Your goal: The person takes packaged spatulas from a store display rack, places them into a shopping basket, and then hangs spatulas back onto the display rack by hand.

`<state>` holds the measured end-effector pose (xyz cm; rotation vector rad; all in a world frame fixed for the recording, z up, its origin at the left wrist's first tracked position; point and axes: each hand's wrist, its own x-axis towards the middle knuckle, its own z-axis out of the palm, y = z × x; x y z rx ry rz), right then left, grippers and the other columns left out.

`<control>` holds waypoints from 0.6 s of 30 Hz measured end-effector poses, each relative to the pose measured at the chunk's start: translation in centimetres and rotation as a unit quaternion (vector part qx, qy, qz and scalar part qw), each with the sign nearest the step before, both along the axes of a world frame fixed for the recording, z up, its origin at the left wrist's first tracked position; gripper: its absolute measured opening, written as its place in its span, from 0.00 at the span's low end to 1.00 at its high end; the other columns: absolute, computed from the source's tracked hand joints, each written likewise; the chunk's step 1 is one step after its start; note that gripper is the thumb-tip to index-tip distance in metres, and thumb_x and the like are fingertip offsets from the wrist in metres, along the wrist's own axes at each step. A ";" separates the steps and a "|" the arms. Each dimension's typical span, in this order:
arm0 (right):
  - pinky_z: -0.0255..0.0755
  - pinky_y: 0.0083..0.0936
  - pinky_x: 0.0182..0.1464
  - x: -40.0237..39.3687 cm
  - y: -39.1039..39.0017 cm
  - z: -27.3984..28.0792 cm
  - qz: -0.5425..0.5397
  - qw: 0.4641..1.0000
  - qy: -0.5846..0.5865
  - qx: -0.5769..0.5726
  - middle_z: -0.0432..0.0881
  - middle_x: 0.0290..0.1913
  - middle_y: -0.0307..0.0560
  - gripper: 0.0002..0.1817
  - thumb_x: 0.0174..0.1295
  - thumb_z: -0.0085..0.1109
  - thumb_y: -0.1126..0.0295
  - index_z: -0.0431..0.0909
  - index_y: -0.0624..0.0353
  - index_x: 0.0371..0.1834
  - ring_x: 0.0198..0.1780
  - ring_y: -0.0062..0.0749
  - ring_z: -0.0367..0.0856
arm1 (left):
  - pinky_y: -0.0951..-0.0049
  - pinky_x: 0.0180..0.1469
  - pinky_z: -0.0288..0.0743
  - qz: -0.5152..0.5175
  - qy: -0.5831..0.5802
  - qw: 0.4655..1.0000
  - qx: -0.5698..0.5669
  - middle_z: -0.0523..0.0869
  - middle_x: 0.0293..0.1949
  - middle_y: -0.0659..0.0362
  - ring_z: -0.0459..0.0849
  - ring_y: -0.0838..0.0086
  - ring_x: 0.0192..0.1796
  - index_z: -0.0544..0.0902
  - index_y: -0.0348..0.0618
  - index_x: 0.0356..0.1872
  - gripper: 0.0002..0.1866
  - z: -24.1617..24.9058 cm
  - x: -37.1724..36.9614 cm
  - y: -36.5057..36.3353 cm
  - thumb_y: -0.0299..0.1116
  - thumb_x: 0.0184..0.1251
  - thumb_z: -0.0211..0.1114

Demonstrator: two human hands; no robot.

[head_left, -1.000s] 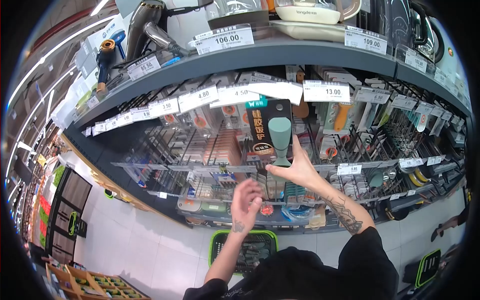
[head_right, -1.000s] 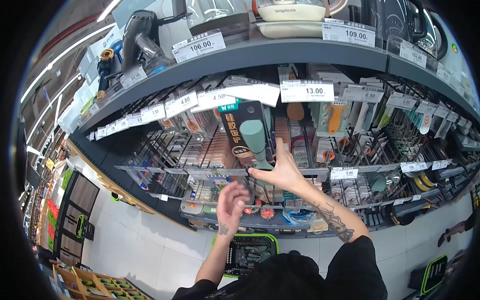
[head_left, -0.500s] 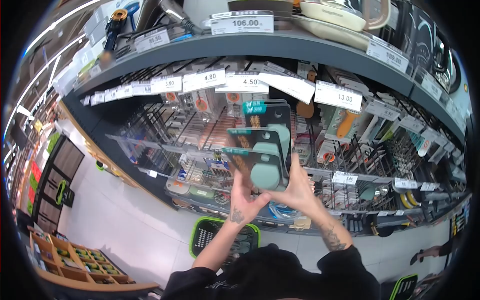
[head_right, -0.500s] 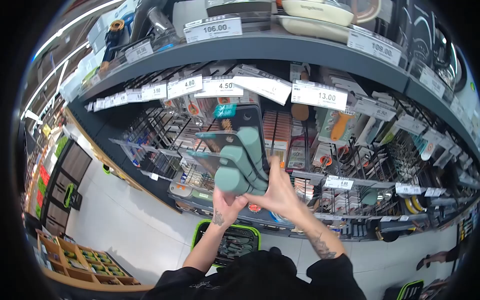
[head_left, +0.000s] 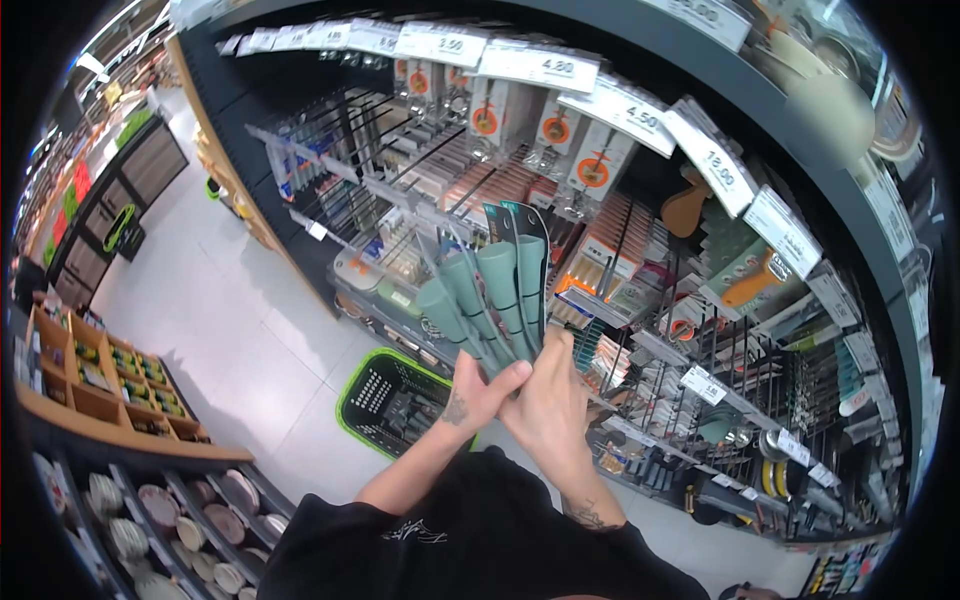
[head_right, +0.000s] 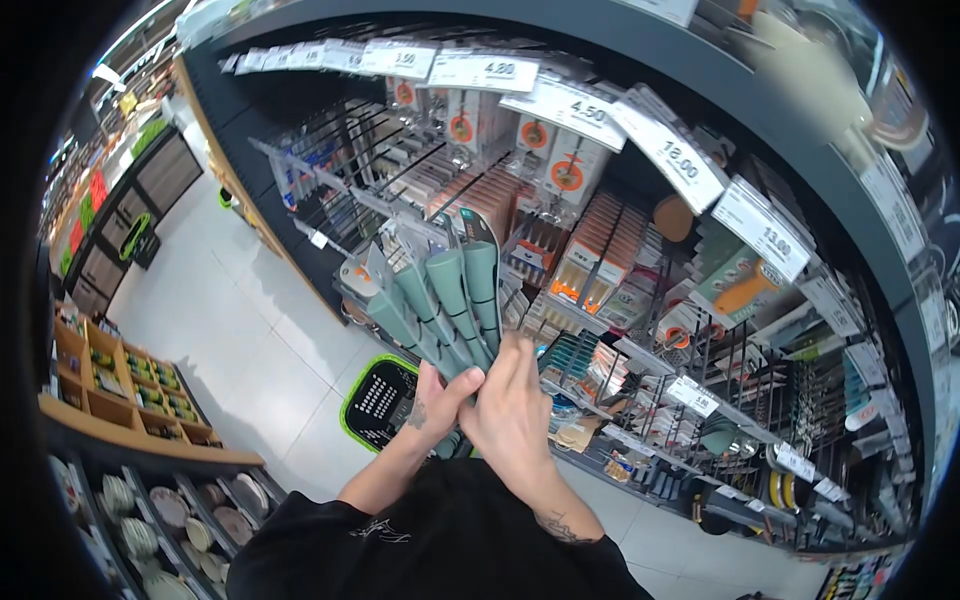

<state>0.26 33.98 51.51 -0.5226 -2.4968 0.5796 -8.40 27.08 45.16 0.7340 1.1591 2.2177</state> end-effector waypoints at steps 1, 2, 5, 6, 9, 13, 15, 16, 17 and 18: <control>0.80 0.46 0.44 0.2 -0.3 0.2 0.037 0.999 -0.001 0.019 0.67 0.58 0.67 0.47 0.47 0.75 0.65 0.57 0.74 0.66 0.54 0.64 0.77 | 0.65 0.66 0.69 -0.002 -0.024 1.000 0.003 0.78 0.59 0.54 0.76 0.69 0.61 0.67 0.34 0.65 0.31 -0.4 -0.1 -0.4 0.30 0.64 0.69; 0.80 0.46 0.44 0.5 -0.5 0.7 0.044 0.999 -0.010 0.019 0.67 0.58 0.67 0.47 0.47 0.75 0.65 0.57 0.74 0.66 0.54 0.64 0.77 | 0.65 0.65 0.70 -0.004 -0.049 0.999 0.006 0.79 0.57 0.55 0.77 0.70 0.60 0.70 0.34 0.63 0.28 -0.1 -0.3 -0.8 0.31 0.65 0.68; 0.77 0.43 0.53 1.5 -1.1 2.3 0.128 0.990 -0.058 0.033 0.66 0.62 0.62 0.53 0.49 0.77 0.58 0.55 0.70 0.74 0.60 0.60 0.74 | 0.61 0.63 0.74 -0.038 -0.143 0.988 0.034 0.79 0.59 0.51 0.79 0.64 0.60 0.69 0.34 0.66 0.32 -0.8 -0.8 -2.1 0.37 0.63 0.68; 0.77 0.43 0.53 1.7 -1.0 2.7 0.134 0.988 -0.064 0.032 0.66 0.62 0.62 0.53 0.49 0.77 0.58 0.55 0.70 0.74 0.60 0.60 0.74 | 0.63 0.60 0.76 -0.051 -0.193 0.977 0.076 0.81 0.56 0.53 0.81 0.66 0.57 0.71 0.35 0.64 0.30 -1.6 -1.0 -2.3 0.35 0.63 0.69; 0.79 0.37 0.49 1.8 -0.7 2.8 0.177 0.983 -0.041 0.003 0.67 0.63 0.55 0.45 0.47 0.79 0.53 0.70 0.58 0.69 0.49 0.45 0.80 | 0.60 0.60 0.78 -0.156 -0.271 0.939 0.144 0.81 0.57 0.50 0.82 0.62 0.57 0.70 0.34 0.65 0.32 -2.7 -1.4 -3.2 0.35 0.61 0.69; 0.79 0.34 0.46 1.6 -0.4 2.9 0.205 0.977 -0.042 -0.023 0.68 0.62 0.53 0.43 0.48 0.79 0.55 0.72 0.59 0.67 0.43 0.39 0.80 | 0.59 0.59 0.80 -0.137 -0.280 0.939 0.146 0.81 0.56 0.48 0.83 0.60 0.56 0.69 0.34 0.65 0.36 -2.4 -1.4 -3.7 0.36 0.56 0.72; 0.79 0.32 0.42 1.5 -0.2 2.5 0.243 0.969 0.003 -0.031 0.70 0.60 0.51 0.38 0.47 0.79 0.58 0.77 0.60 0.63 0.41 0.35 0.79 | 0.60 0.59 0.79 -0.149 -0.257 0.944 0.143 0.81 0.56 0.48 0.83 0.60 0.56 0.69 0.34 0.65 0.36 -2.4 -1.8 -4.3 0.37 0.55 0.72; 0.79 0.32 0.42 1.5 -0.2 2.6 0.237 0.971 0.007 -0.036 0.70 0.60 0.51 0.38 0.47 0.79 0.58 0.77 0.60 0.63 0.41 0.35 0.79 | 0.60 0.60 0.79 -0.156 -0.235 0.949 0.142 0.81 0.56 0.48 0.83 0.60 0.56 0.69 0.34 0.65 0.37 -2.3 -2.0 -4.5 0.38 0.55 0.72; 0.78 0.31 0.40 1.4 -0.2 2.9 0.254 0.966 0.039 -0.020 0.73 0.56 0.50 0.34 0.49 0.77 0.60 0.78 0.60 0.60 0.40 0.36 0.80 | 0.61 0.56 0.79 -0.148 -0.228 0.952 0.142 0.81 0.52 0.48 0.83 0.61 0.53 0.68 0.34 0.66 0.40 -1.9 -2.0 -4.5 0.40 0.53 0.73; 0.78 0.31 0.38 1.4 -0.2 3.2 0.269 0.960 0.071 -0.004 0.76 0.52 0.49 0.29 0.51 0.74 0.63 0.80 0.61 0.57 0.39 0.36 0.80 | 0.61 0.56 0.79 -0.154 -0.227 0.952 0.134 0.81 0.52 0.48 0.83 0.61 0.53 0.68 0.34 0.66 0.40 -1.4 -2.3 -4.4 0.40 0.53 0.73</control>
